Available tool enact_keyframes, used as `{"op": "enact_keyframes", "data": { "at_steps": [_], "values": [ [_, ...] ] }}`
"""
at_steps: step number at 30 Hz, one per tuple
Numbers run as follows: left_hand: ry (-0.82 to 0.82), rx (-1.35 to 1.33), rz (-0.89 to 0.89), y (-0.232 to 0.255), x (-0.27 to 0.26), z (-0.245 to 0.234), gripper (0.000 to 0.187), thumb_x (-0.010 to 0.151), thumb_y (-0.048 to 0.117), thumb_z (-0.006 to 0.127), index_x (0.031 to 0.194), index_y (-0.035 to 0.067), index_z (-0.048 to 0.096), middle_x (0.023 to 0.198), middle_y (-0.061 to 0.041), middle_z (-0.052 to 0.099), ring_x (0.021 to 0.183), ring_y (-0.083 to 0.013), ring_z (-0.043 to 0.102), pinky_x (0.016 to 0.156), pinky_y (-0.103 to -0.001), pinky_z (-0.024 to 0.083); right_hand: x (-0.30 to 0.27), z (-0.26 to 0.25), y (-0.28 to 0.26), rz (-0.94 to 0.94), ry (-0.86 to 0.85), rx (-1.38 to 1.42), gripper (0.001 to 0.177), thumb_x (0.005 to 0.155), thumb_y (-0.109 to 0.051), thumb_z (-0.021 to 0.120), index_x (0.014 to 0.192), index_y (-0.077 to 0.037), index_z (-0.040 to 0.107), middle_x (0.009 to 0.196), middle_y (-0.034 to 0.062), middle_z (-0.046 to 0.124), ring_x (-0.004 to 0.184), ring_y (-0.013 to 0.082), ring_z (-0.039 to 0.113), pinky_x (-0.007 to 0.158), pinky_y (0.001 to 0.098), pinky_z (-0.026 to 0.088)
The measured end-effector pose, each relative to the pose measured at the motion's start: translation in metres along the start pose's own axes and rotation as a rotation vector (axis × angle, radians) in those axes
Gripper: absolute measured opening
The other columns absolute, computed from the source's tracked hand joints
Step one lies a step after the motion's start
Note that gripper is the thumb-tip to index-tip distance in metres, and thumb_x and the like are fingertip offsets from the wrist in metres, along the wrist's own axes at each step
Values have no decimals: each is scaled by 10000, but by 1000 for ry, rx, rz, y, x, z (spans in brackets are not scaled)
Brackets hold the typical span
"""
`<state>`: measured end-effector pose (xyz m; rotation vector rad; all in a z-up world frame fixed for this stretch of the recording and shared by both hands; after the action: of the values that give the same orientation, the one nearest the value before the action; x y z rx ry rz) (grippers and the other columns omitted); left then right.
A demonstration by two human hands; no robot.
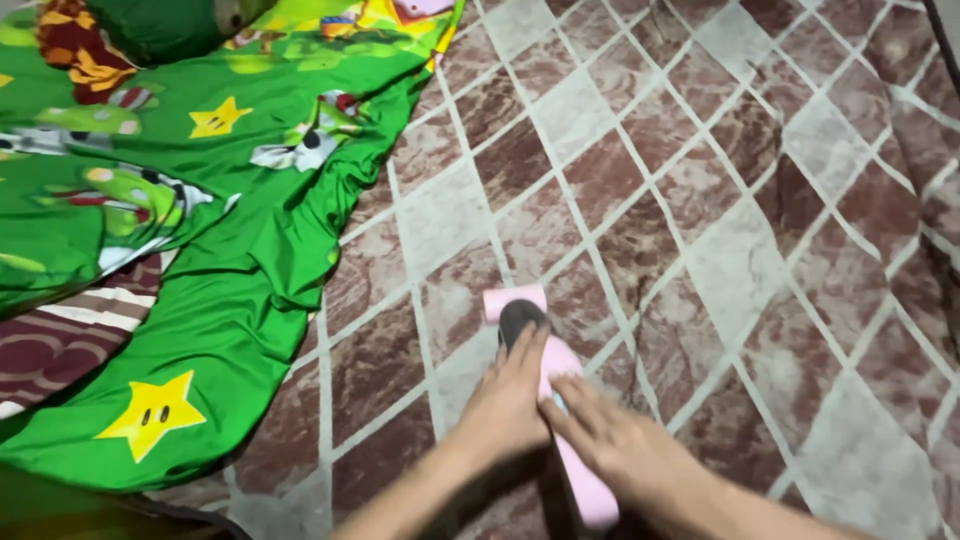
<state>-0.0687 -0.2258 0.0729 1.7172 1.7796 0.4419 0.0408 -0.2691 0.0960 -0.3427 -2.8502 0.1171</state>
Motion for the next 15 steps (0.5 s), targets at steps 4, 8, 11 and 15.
{"op": "enact_keyframes", "data": {
  "at_steps": [4,8,11,15],
  "values": [
    [156,-18,231,-10,66,-12,1006,751,199,745,1618,51,256,1601,-321,325,1437,-481,382,1162,-523,348,35,-2,57,146,41,0,650,781,-3,583,1416,60,463,1467,314,477,1350,439,505,1004,444,518],
    [121,-15,304,-7,92,-10,934,734,256,803,1532,69,355,1592,-310,339,1466,-452,363,1153,-512,381,34,-18,70,157,53,2,632,783,4,576,1403,68,467,1449,308,487,1368,433,501,1048,456,504],
    [68,13,357,27,66,17,938,744,300,810,1534,47,371,1571,-310,394,1486,-444,375,1180,-523,374,-6,-28,54,210,-34,49,645,784,-11,573,1417,51,466,1457,310,479,1362,428,494,1022,459,501],
    [-65,15,327,60,44,52,1026,711,315,824,1546,-4,320,1546,-355,353,1459,-500,356,1168,-614,309,-59,-31,44,218,11,-3,692,744,-41,566,1430,21,488,1460,298,493,1355,411,514,1027,447,501]
  ]
}}
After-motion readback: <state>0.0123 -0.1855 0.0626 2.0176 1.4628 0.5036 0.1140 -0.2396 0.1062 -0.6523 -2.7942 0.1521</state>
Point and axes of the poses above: each hand's wrist, its own x-axis towards the middle knuckle, its own z-axis out of the palm, y = z × x, the point moved 10 cm from there along x, towards the middle knuckle
